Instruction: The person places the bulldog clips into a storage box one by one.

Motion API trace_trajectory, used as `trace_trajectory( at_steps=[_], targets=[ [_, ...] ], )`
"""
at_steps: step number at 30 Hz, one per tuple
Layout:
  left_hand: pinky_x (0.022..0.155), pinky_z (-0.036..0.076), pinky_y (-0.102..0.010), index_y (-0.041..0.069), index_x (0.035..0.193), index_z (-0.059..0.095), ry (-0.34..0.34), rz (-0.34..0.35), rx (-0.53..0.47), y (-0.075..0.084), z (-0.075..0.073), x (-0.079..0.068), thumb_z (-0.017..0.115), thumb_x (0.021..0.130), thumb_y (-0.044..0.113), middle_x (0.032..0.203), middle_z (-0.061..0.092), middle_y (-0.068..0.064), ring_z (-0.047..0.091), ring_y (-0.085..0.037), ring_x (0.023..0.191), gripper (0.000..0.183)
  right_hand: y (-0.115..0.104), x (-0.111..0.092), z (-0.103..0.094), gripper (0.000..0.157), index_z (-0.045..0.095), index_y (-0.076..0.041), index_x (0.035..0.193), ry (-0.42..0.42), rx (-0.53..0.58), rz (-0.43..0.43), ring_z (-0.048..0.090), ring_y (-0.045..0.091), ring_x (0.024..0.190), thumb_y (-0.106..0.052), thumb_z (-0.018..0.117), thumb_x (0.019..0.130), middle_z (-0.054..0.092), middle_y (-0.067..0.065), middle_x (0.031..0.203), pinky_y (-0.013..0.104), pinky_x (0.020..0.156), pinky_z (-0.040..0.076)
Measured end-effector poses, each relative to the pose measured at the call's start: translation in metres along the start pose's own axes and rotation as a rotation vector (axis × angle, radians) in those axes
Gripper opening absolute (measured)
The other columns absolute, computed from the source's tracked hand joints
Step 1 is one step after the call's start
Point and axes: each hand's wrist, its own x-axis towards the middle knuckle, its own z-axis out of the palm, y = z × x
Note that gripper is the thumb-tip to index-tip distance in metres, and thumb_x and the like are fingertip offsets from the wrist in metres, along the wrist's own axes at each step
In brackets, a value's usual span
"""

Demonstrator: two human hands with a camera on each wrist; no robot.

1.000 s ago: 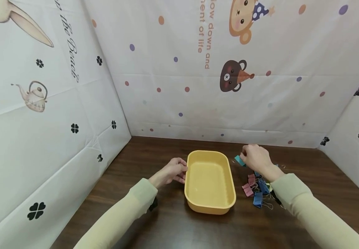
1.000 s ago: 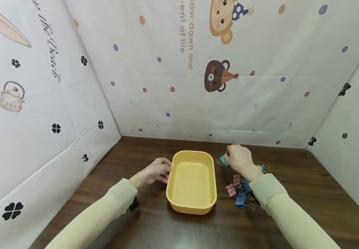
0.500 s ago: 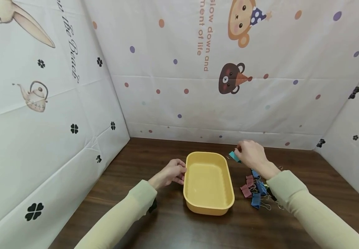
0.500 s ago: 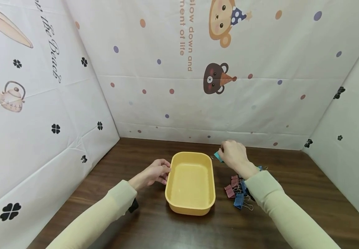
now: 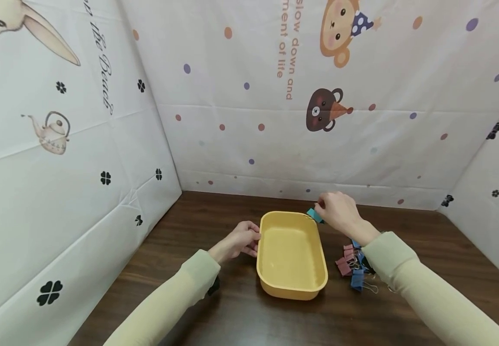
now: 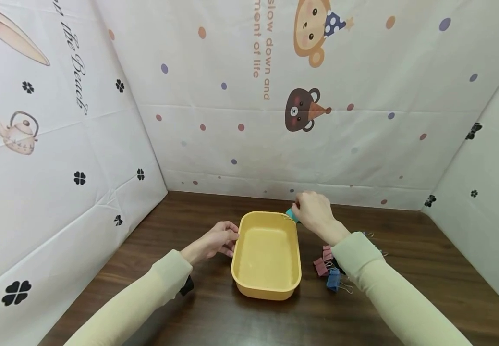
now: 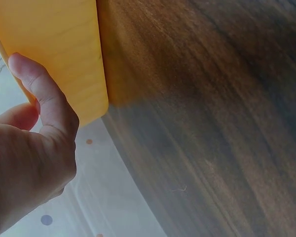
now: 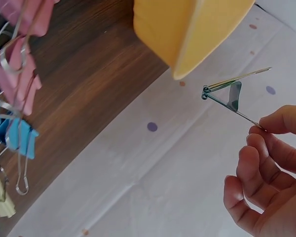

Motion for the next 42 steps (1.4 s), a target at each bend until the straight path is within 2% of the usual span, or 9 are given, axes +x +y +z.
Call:
trace_trajectory(
  at_steps=[4, 10, 16, 20, 25, 29, 32, 39, 42],
  targets=[
    [0.049, 0.056, -0.027, -0.005, 0.123, 0.043, 0.006, 0.0, 0.005, 0.002, -0.001, 0.0, 0.051, 0.096, 0.007, 0.083, 0.056, -0.013, 0.055, -0.016, 0.054, 0.03, -0.007, 0.007, 0.003, 0.015, 0.065, -0.008, 0.073, -0.009, -0.001, -0.012, 0.044, 0.013, 0.048, -0.014, 0.066, 0.087, 0.057, 0.004, 0.06, 0.024, 0.043, 0.03],
    [0.05, 0.057, -0.028, -0.005, 0.122, 0.044, 0.007, -0.005, 0.0, 0.005, -0.005, 0.001, 0.051, 0.096, 0.007, 0.081, 0.057, -0.013, 0.055, -0.016, 0.054, 0.029, -0.017, 0.017, 0.009, 0.012, 0.07, -0.008, 0.078, -0.043, 0.021, -0.041, 0.051, 0.012, 0.053, -0.016, 0.066, 0.087, 0.065, 0.005, 0.07, 0.025, 0.045, 0.039],
    [0.049, 0.056, -0.027, -0.006, 0.125, 0.041, -0.001, 0.009, -0.006, 0.009, -0.004, 0.002, 0.05, 0.096, 0.006, 0.082, 0.056, -0.013, 0.055, -0.015, 0.054, 0.033, -0.022, 0.021, 0.015, 0.017, 0.066, -0.011, 0.071, -0.076, 0.045, -0.05, 0.049, 0.012, 0.052, -0.016, 0.066, 0.088, 0.061, 0.002, 0.066, 0.024, 0.046, 0.037],
    [0.048, 0.056, -0.027, -0.004, 0.121, 0.043, -0.008, 0.002, 0.0, 0.008, -0.001, 0.003, 0.05, 0.096, 0.006, 0.08, 0.056, -0.013, 0.056, -0.016, 0.054, 0.028, -0.023, 0.019, 0.021, 0.016, 0.067, -0.011, 0.071, -0.116, 0.042, -0.057, 0.05, 0.011, 0.052, -0.014, 0.066, 0.088, 0.062, 0.002, 0.067, 0.024, 0.044, 0.039],
    [0.048, 0.055, -0.027, -0.002, 0.116, 0.045, -0.004, -0.001, 0.0, 0.006, 0.0, 0.004, 0.05, 0.096, 0.006, 0.079, 0.057, -0.013, 0.056, -0.016, 0.054, 0.022, -0.026, 0.018, 0.032, 0.019, 0.064, -0.013, 0.066, -0.124, 0.023, -0.081, 0.043, 0.01, 0.049, -0.009, 0.064, 0.085, 0.058, 0.0, 0.062, 0.022, 0.042, 0.03],
    [0.048, 0.055, -0.027, -0.001, 0.115, 0.046, 0.005, -0.005, -0.002, 0.004, 0.0, 0.003, 0.051, 0.096, 0.006, 0.079, 0.056, -0.013, 0.055, -0.016, 0.054, 0.021, -0.03, 0.016, 0.039, 0.031, 0.049, -0.015, 0.056, -0.126, 0.023, -0.123, 0.027, 0.007, 0.047, -0.004, 0.06, 0.083, 0.039, -0.005, 0.053, 0.021, 0.044, 0.017],
    [0.048, 0.056, -0.027, -0.002, 0.116, 0.045, 0.01, -0.006, 0.003, 0.002, 0.0, 0.003, 0.052, 0.095, 0.007, 0.079, 0.055, -0.013, 0.055, -0.016, 0.054, 0.023, -0.033, 0.013, 0.045, 0.037, 0.041, -0.016, 0.053, -0.128, 0.018, -0.154, 0.02, 0.007, 0.048, -0.001, 0.059, 0.081, 0.029, -0.007, 0.052, 0.021, 0.046, 0.012],
    [0.048, 0.056, -0.027, -0.002, 0.117, 0.045, 0.019, -0.007, 0.008, -0.001, 0.001, 0.002, 0.051, 0.095, 0.007, 0.079, 0.055, -0.012, 0.054, -0.016, 0.055, 0.024, -0.032, 0.01, 0.057, 0.027, 0.059, -0.014, 0.057, -0.156, 0.006, -0.166, 0.032, 0.007, 0.046, -0.001, 0.06, 0.081, 0.05, -0.004, 0.054, 0.02, 0.044, 0.02],
    [0.048, 0.056, -0.027, -0.004, 0.121, 0.044, 0.015, -0.009, 0.004, -0.001, 0.001, 0.002, 0.051, 0.095, 0.007, 0.079, 0.054, -0.011, 0.054, -0.016, 0.055, 0.029, -0.033, 0.01, 0.058, 0.028, 0.058, -0.014, 0.056, -0.162, 0.004, -0.166, 0.031, 0.007, 0.045, -0.001, 0.06, 0.081, 0.049, -0.004, 0.052, 0.02, 0.045, 0.019]
  ],
)
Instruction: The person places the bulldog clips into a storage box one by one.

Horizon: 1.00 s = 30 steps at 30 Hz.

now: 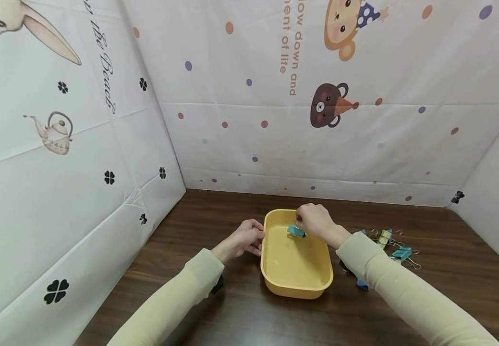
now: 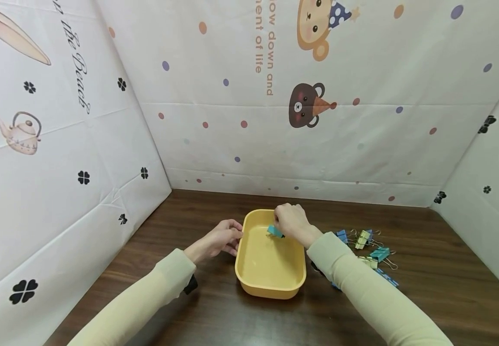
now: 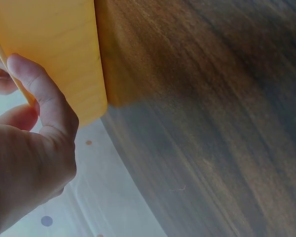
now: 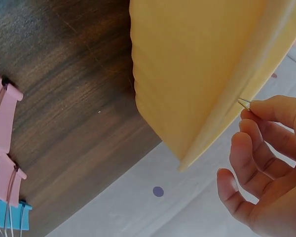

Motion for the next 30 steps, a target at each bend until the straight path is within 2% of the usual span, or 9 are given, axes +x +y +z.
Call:
trace_trajectory(
  at_steps=[5, 8, 14, 18, 25, 30],
  targets=[
    [0.047, 0.056, -0.027, -0.005, 0.121, 0.043, -0.003, 0.0, -0.002, -0.001, 0.0, 0.0, 0.051, 0.095, 0.006, 0.078, 0.054, -0.011, 0.054, -0.016, 0.054, 0.029, -0.002, -0.002, 0.002, 0.033, 0.053, -0.015, 0.052, -0.008, 0.006, -0.006, 0.028, 0.007, 0.045, -0.001, 0.061, 0.081, 0.041, -0.005, 0.049, 0.021, 0.046, 0.017],
    [0.047, 0.055, -0.027, -0.005, 0.122, 0.043, -0.005, -0.001, -0.003, -0.001, 0.0, -0.001, 0.05, 0.096, 0.006, 0.078, 0.055, -0.011, 0.055, -0.016, 0.055, 0.029, -0.003, -0.003, 0.003, 0.032, 0.054, -0.015, 0.052, -0.004, 0.007, -0.01, 0.03, 0.007, 0.045, -0.001, 0.062, 0.08, 0.041, -0.005, 0.049, 0.021, 0.046, 0.019],
    [0.048, 0.056, -0.027, -0.005, 0.123, 0.043, -0.01, -0.011, 0.002, -0.001, 0.0, 0.0, 0.05, 0.096, 0.007, 0.078, 0.055, -0.011, 0.055, -0.016, 0.055, 0.029, 0.0, -0.005, 0.005, 0.023, 0.064, -0.013, 0.062, -0.018, 0.031, 0.011, 0.041, 0.008, 0.047, -0.005, 0.063, 0.083, 0.056, -0.002, 0.058, 0.021, 0.045, 0.029],
    [0.047, 0.056, -0.027, -0.004, 0.121, 0.044, 0.001, -0.007, 0.007, -0.001, 0.0, -0.001, 0.05, 0.096, 0.007, 0.078, 0.056, -0.012, 0.055, -0.016, 0.054, 0.028, 0.006, -0.005, -0.006, 0.014, 0.069, -0.011, 0.075, -0.006, 0.086, 0.072, 0.049, 0.01, 0.053, -0.011, 0.064, 0.087, 0.064, 0.001, 0.069, 0.024, 0.047, 0.04],
    [0.047, 0.055, -0.026, -0.005, 0.127, 0.041, -0.004, -0.016, -0.011, 0.003, 0.001, -0.002, 0.05, 0.096, 0.007, 0.082, 0.056, -0.013, 0.055, -0.016, 0.054, 0.034, 0.036, -0.013, -0.034, 0.015, 0.072, -0.005, 0.087, 0.025, 0.161, 0.178, 0.053, 0.012, 0.055, -0.015, 0.061, 0.09, 0.069, 0.006, 0.074, 0.027, 0.05, 0.044],
    [0.047, 0.055, -0.026, -0.004, 0.125, 0.042, 0.003, -0.025, -0.007, 0.003, 0.0, 0.0, 0.05, 0.096, 0.007, 0.08, 0.055, -0.011, 0.054, -0.015, 0.054, 0.032, 0.063, -0.023, -0.045, 0.017, 0.07, -0.004, 0.087, 0.001, 0.157, 0.225, 0.051, 0.013, 0.054, -0.015, 0.058, 0.092, 0.066, 0.007, 0.071, 0.027, 0.049, 0.041]
  ],
)
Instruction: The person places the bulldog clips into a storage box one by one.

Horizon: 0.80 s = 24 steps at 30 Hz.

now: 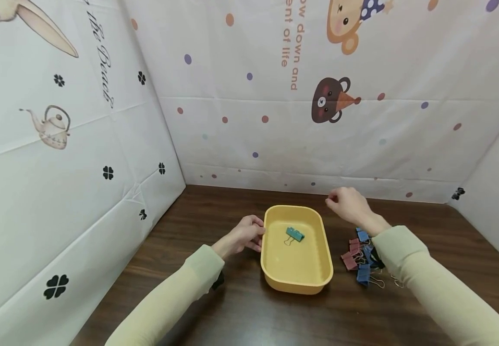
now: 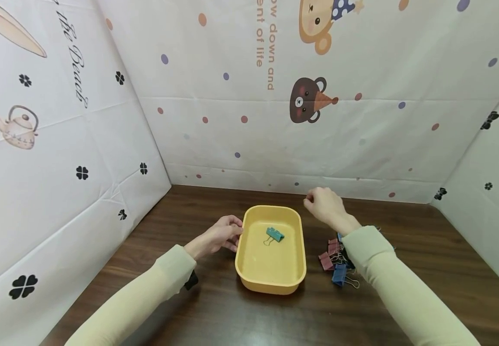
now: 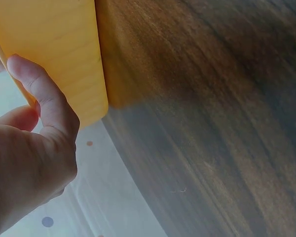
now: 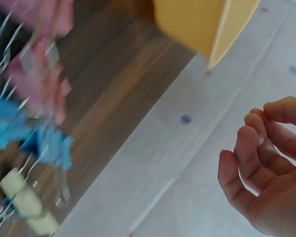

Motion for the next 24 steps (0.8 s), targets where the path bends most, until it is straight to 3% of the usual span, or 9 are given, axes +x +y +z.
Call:
trace_trajectory(
  at_steps=[6, 11, 18, 24],
  targets=[
    [0.048, 0.056, -0.027, -0.004, 0.125, 0.042, 0.0, 0.011, 0.006, 0.001, -0.002, -0.002, 0.05, 0.096, 0.007, 0.081, 0.056, -0.012, 0.055, -0.016, 0.054, 0.032, 0.025, -0.006, -0.009, 0.019, 0.069, -0.002, 0.089, -0.087, -0.041, 0.062, 0.051, 0.015, 0.055, -0.015, 0.055, 0.093, 0.064, 0.007, 0.071, 0.027, 0.048, 0.039],
    [0.048, 0.056, -0.026, -0.003, 0.125, 0.043, -0.01, 0.009, 0.004, 0.001, -0.002, -0.002, 0.05, 0.096, 0.008, 0.082, 0.056, -0.012, 0.055, -0.015, 0.055, 0.031, 0.043, -0.011, -0.015, 0.019, 0.068, -0.002, 0.086, -0.235, -0.099, 0.136, 0.051, 0.017, 0.056, -0.015, 0.056, 0.091, 0.062, 0.006, 0.067, 0.029, 0.048, 0.038],
    [0.048, 0.055, -0.026, -0.003, 0.123, 0.043, -0.023, 0.019, 0.0, 0.002, -0.001, -0.004, 0.049, 0.097, 0.007, 0.083, 0.056, -0.013, 0.055, -0.015, 0.055, 0.029, 0.071, -0.021, -0.025, 0.028, 0.061, 0.007, 0.101, -0.445, -0.125, 0.284, 0.057, 0.024, 0.068, -0.018, 0.056, 0.089, 0.065, 0.02, 0.089, 0.036, 0.054, 0.044],
    [0.049, 0.056, -0.027, -0.003, 0.122, 0.042, -0.031, 0.033, -0.007, 0.0, -0.001, -0.002, 0.049, 0.097, 0.007, 0.084, 0.056, -0.013, 0.055, -0.016, 0.055, 0.028, 0.086, -0.031, -0.026, 0.044, 0.054, 0.014, 0.11, -0.491, -0.132, 0.364, 0.056, 0.028, 0.074, -0.024, 0.058, 0.089, 0.061, 0.027, 0.097, 0.041, 0.059, 0.046]
  ],
)
